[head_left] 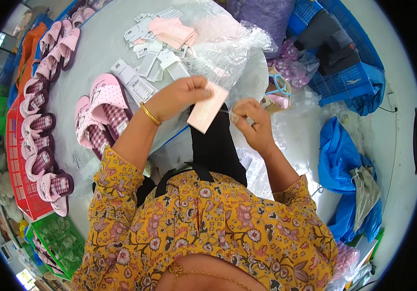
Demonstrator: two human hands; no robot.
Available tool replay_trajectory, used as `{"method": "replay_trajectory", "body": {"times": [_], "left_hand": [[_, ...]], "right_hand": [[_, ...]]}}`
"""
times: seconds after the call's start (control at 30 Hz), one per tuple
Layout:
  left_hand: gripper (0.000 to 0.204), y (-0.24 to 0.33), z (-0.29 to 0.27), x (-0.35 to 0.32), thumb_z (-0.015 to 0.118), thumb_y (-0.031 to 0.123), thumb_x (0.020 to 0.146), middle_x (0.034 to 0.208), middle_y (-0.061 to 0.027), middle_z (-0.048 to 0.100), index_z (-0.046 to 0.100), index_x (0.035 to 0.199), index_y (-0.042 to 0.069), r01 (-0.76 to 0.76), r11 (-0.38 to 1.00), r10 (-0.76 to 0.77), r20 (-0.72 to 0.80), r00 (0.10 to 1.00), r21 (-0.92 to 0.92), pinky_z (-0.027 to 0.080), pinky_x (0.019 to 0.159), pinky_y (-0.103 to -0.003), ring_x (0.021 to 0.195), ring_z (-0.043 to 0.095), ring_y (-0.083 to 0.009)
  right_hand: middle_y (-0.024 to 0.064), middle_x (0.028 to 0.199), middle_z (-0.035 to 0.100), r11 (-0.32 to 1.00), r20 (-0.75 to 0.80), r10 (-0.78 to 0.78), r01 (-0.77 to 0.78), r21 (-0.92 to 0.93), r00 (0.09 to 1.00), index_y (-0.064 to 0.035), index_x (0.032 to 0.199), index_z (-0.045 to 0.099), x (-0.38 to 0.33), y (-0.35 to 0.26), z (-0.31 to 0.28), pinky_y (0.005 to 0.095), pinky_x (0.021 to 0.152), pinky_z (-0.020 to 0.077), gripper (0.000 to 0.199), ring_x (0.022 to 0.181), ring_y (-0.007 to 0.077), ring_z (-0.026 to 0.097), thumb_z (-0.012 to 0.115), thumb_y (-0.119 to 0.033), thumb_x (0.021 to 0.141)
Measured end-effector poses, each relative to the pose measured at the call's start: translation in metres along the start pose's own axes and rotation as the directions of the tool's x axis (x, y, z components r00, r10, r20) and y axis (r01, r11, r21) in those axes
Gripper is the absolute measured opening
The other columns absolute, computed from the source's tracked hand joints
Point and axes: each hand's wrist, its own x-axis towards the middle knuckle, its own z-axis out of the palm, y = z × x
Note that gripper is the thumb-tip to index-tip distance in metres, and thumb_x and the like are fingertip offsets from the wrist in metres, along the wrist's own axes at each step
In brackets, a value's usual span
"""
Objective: The person sits on the floor and attaches paper tags to pink and purple checkered slippers. They pick up a tag, attach it to the strap of a slipper, and place the finished pair into a blue basket. The process is repeated for multiple pairs.
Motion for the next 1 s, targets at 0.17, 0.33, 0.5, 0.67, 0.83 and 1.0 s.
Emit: {"method": "replay_trajectory", "body": {"times": [0.17, 0.33, 0.5, 0.67, 0.83, 1.0], "left_hand": [[0.015, -0.026, 0.02, -0.031, 0.061, 0.022, 0.096, 0.078, 0.0063, 0.055, 0.061, 0.092, 0.007, 0.06, 0.989, -0.055, 0.043, 0.998, -0.136, 0.04, 0.063, -0.02, 0.07, 0.047, -0.0025], [0.016, -0.03, 0.028, -0.044, 0.06, 0.021, 0.096, 0.085, 0.0041, 0.06, 0.062, 0.101, 0.006, 0.04, 0.964, -0.048, -0.023, 0.999, -0.262, 0.042, 0.065, -0.021, 0.073, 0.052, -0.0037], [0.018, -0.027, 0.021, -0.049, 0.059, 0.019, 0.096, 0.092, 0.0012, 0.063, 0.063, 0.105, 0.004, 0.014, 0.954, -0.038, -0.075, 0.996, -0.3, 0.047, 0.076, -0.024, 0.082, 0.058, -0.0063], [0.026, -0.04, 0.0, -0.023, 0.058, 0.021, 0.097, 0.101, -0.0044, 0.066, 0.06, 0.115, 0.001, -0.079, 0.874, -0.011, -0.181, 0.983, -0.48, 0.05, 0.087, -0.028, 0.093, 0.063, -0.0124], [0.023, -0.039, -0.002, 0.007, 0.058, 0.022, 0.097, 0.097, -0.0024, 0.065, 0.062, 0.112, 0.004, -0.156, 0.882, 0.027, -0.284, 0.958, -0.445, 0.05, 0.08, -0.027, 0.087, 0.062, -0.0105], [0.015, -0.024, 0.012, 0.004, 0.065, 0.021, 0.094, 0.078, 0.001, 0.059, 0.061, 0.087, 0.009, -0.289, 0.891, 0.085, -0.496, 0.864, -0.351, 0.036, 0.056, -0.019, 0.062, 0.046, -0.0051]], "right_hand": [[0.0072, 0.091, 0.065, 0.998, -0.118, -0.063, 0.066, 0.017, 0.991, -0.0026, 0.091, 0.068, 0.013, -0.01, 0.02, 0.0257, 0.071, 0.0479, 0.006, 0.08, 0.0157, 0.06, 0.067, -0.004, 0.085], [0.0053, 0.095, 0.065, 0.886, -0.063, 0.196, -0.149, 0.439, 0.979, -0.0031, 0.099, 0.066, 0.015, -0.018, 0.045, 0.0239, 0.07, 0.0469, 0.009, 0.077, 0.0121, 0.059, 0.059, -0.009, 0.095], [0.0007, 0.085, 0.058, 0.246, 0.121, 0.452, -0.254, 0.935, 0.884, -0.0081, 0.103, 0.057, 0.012, -0.013, 0.044, 0.0228, 0.06, 0.0397, 0.011, 0.064, 0.0061, 0.046, 0.052, -0.018, 0.102], [-0.0007, 0.081, 0.052, 0.286, 0.082, 0.415, -0.215, 0.934, 0.906, -0.0076, 0.106, 0.057, 0.014, -0.015, 0.029, 0.0222, 0.06, 0.037, 0.014, 0.063, 0.0072, 0.044, 0.05, -0.019, 0.103], [0.0, 0.082, 0.053, 0.429, 0.164, 0.427, -0.358, 0.829, 0.889, -0.0046, 0.109, 0.059, 0.0, -0.023, 0.027, 0.023, 0.062, 0.0389, 0.016, 0.066, 0.0081, 0.046, 0.052, -0.016, 0.101], [0.0005, 0.081, 0.055, 0.767, 0.149, 0.309, -0.339, 0.545, 0.939, -0.0015, 0.108, 0.062, -0.008, -0.029, 0.023, 0.0223, 0.066, 0.0417, 0.017, 0.072, 0.0076, 0.05, 0.058, -0.015, 0.098]]}}
